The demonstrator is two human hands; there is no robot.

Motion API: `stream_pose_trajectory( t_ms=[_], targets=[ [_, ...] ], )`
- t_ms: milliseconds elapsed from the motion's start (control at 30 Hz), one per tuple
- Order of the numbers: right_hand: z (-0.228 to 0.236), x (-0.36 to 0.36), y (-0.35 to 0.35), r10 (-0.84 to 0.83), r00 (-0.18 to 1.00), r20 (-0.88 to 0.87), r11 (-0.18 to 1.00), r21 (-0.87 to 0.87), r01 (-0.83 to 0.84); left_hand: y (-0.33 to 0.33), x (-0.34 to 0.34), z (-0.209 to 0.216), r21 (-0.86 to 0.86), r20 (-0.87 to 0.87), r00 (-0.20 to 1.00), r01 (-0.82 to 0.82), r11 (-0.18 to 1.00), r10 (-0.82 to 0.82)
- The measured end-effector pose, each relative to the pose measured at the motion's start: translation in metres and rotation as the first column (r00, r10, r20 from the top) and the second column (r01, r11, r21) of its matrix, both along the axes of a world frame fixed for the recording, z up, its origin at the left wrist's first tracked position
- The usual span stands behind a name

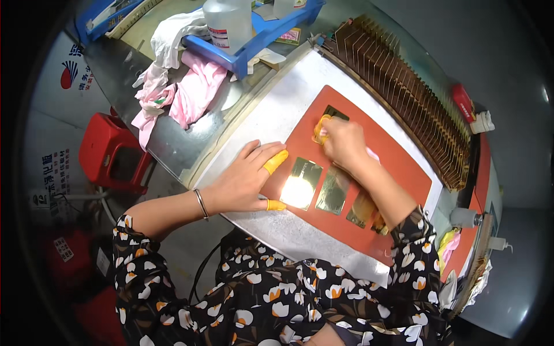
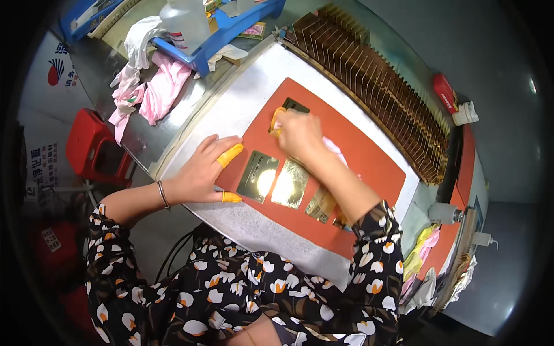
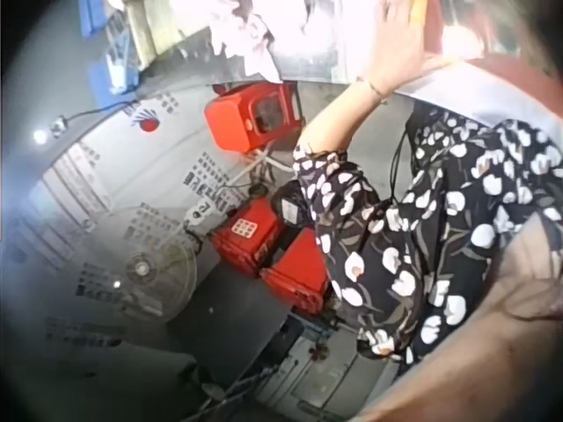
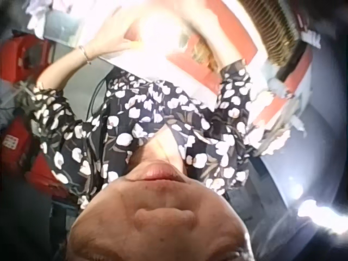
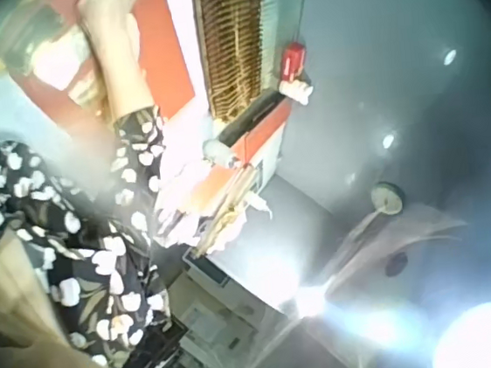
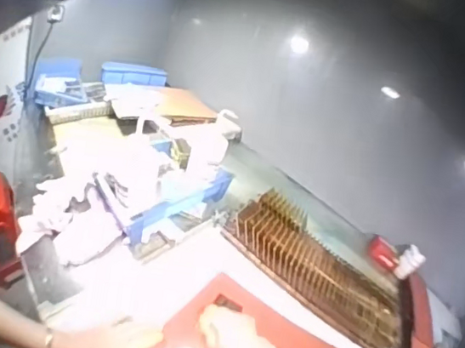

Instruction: The person repeatedly wipes small rectangular cards with a cloth, applying liquid from a bottle to the cloth between wipes. The cards are placed on a red mat and handled one at a time.

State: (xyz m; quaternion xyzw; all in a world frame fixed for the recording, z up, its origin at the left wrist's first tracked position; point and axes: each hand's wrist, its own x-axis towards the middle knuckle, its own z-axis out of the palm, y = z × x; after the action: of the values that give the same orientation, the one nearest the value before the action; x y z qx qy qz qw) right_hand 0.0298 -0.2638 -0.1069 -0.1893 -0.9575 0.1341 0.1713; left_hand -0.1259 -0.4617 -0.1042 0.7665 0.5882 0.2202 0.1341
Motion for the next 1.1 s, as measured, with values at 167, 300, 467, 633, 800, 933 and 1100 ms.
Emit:
stream_pose_trajectory(
  t_ms=[167,300,467,633,800,933,1100],
  targets=[
    [0.003,-0.002,0.010,0.005,0.999,0.042,1.000,0.006,-0.005,0.002,0.001,0.000,-0.010,0.002,1.000,0.001,1.000,-0.001],
    [0.011,0.001,0.007,0.183,0.980,0.076,0.978,-0.111,-0.174,0.000,-0.002,0.000,-0.024,0.007,1.000,-0.005,1.000,0.005],
    [0.010,-0.016,0.064,0.003,0.994,0.113,1.000,0.011,-0.004,0.002,0.000,0.001,-0.019,0.029,1.000,0.002,1.000,-0.001],
    [0.015,-0.012,0.053,0.079,0.985,0.155,0.993,-0.096,-0.064,0.001,0.000,0.000,0.013,0.032,0.999,-0.009,1.000,0.009],
    [0.015,-0.013,0.048,0.194,0.959,0.206,0.981,-0.061,-0.185,0.000,-0.003,0.001,-0.006,0.015,1.000,-0.019,1.000,0.019],
    [0.016,-0.010,0.072,-0.008,0.982,0.190,1.000,0.016,0.005,0.001,0.000,-0.001,0.016,0.000,1.000,-0.003,1.000,0.003],
    [0.014,0.003,0.065,0.047,0.980,0.193,0.998,-0.049,-0.038,0.001,0.001,-0.002,0.007,0.000,1.000,-0.016,1.000,0.016]
  ],
)
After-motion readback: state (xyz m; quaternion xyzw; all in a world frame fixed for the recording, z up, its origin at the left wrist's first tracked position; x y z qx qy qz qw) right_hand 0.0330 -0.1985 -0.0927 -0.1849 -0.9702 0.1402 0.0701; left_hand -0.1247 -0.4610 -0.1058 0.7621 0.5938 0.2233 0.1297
